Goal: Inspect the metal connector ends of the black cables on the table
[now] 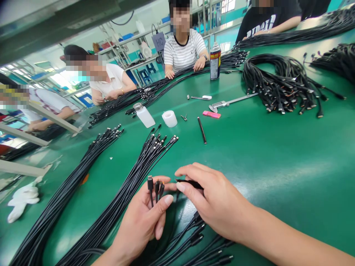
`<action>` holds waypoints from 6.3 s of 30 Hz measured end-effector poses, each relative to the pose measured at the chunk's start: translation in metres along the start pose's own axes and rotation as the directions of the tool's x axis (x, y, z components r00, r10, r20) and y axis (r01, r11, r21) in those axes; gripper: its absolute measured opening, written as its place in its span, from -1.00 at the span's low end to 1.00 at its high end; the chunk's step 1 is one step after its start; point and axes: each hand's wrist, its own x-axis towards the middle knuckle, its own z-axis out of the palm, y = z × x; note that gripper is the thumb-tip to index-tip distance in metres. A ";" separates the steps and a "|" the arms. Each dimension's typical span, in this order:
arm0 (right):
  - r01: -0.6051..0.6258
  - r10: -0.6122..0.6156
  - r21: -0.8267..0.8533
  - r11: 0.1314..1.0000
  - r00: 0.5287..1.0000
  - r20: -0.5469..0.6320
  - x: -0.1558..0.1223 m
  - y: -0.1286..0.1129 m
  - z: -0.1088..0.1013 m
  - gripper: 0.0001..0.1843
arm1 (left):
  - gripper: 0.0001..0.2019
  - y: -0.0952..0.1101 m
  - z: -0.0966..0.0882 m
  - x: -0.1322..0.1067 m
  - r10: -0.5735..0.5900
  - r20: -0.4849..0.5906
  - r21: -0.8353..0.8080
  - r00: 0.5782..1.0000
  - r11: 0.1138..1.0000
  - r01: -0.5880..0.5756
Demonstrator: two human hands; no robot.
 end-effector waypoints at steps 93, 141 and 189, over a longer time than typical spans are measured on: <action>-0.042 0.045 -0.067 0.997 0.998 0.045 -0.001 0.010 0.009 -0.80 | -0.79 0.000 -0.005 0.003 0.132 -0.264 -0.123 0.956 0.978 -0.169; 0.030 -0.044 0.161 0.986 0.995 0.086 -0.007 -0.012 0.017 -0.72 | -0.85 0.016 -0.007 -0.005 0.130 -0.093 -0.120 0.987 0.983 -0.140; 0.042 -0.049 0.059 0.997 0.993 0.112 -0.006 -0.014 0.016 -0.67 | -0.77 0.003 -0.005 -0.012 0.480 -0.181 0.468 0.858 0.810 -0.354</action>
